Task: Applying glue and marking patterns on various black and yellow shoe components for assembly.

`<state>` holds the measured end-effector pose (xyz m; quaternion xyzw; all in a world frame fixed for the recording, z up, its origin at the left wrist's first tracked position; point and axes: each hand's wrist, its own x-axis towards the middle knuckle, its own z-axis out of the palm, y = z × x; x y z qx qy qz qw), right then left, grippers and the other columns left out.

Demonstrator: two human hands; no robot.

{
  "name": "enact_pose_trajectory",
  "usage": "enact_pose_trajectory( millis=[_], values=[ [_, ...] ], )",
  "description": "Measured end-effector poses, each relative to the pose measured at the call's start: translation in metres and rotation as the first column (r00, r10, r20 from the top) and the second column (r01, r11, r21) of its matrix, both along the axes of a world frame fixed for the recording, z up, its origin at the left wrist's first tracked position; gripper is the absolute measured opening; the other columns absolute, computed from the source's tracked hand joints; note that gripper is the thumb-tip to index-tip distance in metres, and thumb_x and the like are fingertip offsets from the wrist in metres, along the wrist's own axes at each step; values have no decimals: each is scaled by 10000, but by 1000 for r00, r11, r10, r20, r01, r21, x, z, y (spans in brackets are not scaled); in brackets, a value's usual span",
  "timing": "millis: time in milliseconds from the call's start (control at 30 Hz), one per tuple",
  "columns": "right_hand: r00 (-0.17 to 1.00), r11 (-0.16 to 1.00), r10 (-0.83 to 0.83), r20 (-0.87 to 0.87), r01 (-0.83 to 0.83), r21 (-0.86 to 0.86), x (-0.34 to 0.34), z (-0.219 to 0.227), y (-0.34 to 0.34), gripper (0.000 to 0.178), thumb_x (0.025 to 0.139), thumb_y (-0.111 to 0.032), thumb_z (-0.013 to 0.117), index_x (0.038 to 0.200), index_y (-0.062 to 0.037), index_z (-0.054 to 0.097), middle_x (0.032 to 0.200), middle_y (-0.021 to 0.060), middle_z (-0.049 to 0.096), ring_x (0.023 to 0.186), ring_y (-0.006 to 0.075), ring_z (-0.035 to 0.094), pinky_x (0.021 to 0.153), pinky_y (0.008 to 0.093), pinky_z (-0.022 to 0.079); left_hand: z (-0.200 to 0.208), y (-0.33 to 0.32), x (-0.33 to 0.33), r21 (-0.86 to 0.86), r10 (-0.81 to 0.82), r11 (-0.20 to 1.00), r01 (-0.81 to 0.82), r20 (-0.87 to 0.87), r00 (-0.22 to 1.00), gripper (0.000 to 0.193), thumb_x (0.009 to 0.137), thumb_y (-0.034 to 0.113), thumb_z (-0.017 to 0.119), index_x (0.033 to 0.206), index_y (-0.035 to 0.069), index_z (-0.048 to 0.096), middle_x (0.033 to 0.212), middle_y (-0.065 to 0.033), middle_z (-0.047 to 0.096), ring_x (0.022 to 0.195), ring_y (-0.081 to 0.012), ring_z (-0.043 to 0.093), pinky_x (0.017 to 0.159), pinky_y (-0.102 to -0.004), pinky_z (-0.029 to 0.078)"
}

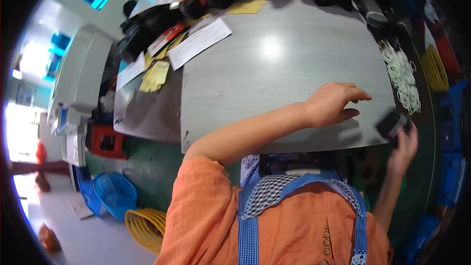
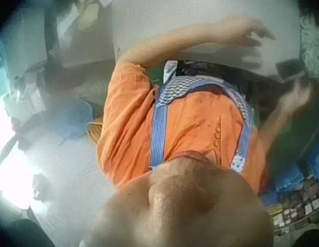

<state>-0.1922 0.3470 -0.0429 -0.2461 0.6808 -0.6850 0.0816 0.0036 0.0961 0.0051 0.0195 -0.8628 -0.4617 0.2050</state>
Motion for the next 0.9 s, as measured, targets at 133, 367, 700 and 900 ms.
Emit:
enact_pose_trajectory(
  millis=[133,367,700,900],
  values=[
    [882,895,-441,166,447,0,-79,-38,137,566,871,-126,674,1380,25,479,1240,159,586,1090,277,589,871,404,535,-12,-23,62,-156,231,962,-223,36,972,337,848,75,687,1183,100,654,1117,-114,677,979,-281,675,804,-359,574],
    [745,671,-362,-561,626,398,-182,-120,228,422,996,-295,604,1270,23,576,1194,107,677,1098,195,627,941,301,470,-8,-2,188,-349,592,801,-487,340,731,422,887,221,668,1294,137,591,1312,-127,585,1277,-313,520,1080,-461,421],
    [375,556,831,-411,-540,631,-8,28,-134,246,975,-98,526,1192,-20,613,1211,173,638,1092,326,600,989,410,428,-22,30,194,-685,718,630,-365,336,610,590,896,357,599,1455,230,460,1544,-148,340,1458,-318,288,1190,-525,219],
    [-20,515,774,-633,-563,647,70,35,-207,391,755,67,645,1132,-37,629,1231,151,636,1137,346,564,971,440,432,-30,31,185,-585,694,655,-479,214,688,561,883,349,622,1403,168,517,1512,-163,392,1440,-323,326,1171,-525,258]
  ],
)
